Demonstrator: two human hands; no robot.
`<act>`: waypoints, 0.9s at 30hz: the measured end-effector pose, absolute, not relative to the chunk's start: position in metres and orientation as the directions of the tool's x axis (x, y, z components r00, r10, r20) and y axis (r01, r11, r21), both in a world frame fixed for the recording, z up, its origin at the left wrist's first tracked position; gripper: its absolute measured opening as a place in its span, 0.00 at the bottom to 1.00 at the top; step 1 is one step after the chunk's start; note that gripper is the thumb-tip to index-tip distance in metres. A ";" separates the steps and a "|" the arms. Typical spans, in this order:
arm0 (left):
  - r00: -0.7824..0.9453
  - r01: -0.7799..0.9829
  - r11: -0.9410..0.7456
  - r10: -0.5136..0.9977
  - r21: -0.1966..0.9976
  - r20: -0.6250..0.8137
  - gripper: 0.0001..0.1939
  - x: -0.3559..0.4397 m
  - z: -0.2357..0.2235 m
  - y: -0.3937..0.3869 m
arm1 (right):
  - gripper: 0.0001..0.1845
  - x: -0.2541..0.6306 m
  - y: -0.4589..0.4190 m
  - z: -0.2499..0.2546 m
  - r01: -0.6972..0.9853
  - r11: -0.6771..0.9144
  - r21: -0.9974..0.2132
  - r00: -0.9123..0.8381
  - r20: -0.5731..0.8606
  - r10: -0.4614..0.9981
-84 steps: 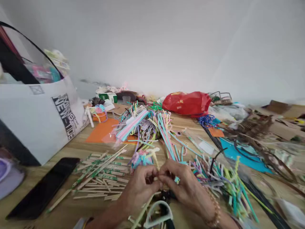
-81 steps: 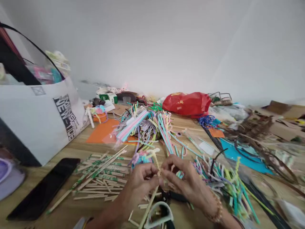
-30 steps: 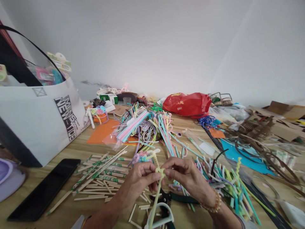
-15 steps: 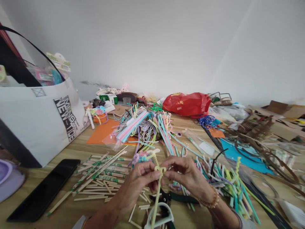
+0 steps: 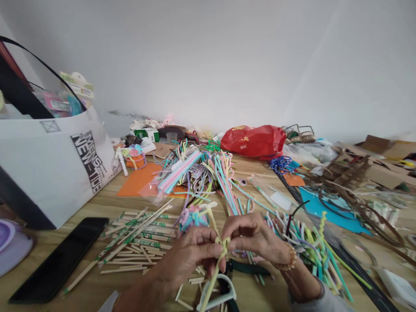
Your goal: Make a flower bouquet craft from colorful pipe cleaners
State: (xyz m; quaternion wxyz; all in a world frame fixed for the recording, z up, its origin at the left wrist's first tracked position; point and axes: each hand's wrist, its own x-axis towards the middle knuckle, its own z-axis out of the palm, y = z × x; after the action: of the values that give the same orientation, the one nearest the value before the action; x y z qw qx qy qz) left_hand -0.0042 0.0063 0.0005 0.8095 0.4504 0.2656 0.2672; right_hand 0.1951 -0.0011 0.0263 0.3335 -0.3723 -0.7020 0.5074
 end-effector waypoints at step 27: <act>0.440 0.463 -0.566 0.815 0.682 0.377 0.10 -0.002 0.001 -0.011 | 0.15 0.185 -0.017 0.033 0.458 0.217 -0.862 -0.444 -0.010 0.896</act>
State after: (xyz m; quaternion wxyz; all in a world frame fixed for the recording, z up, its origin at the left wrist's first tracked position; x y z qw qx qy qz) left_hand -0.0025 -0.0111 0.0006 0.2491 0.8112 0.3938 0.3532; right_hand 0.1846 -0.0169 0.0329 0.2580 -0.4596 -0.7363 0.4244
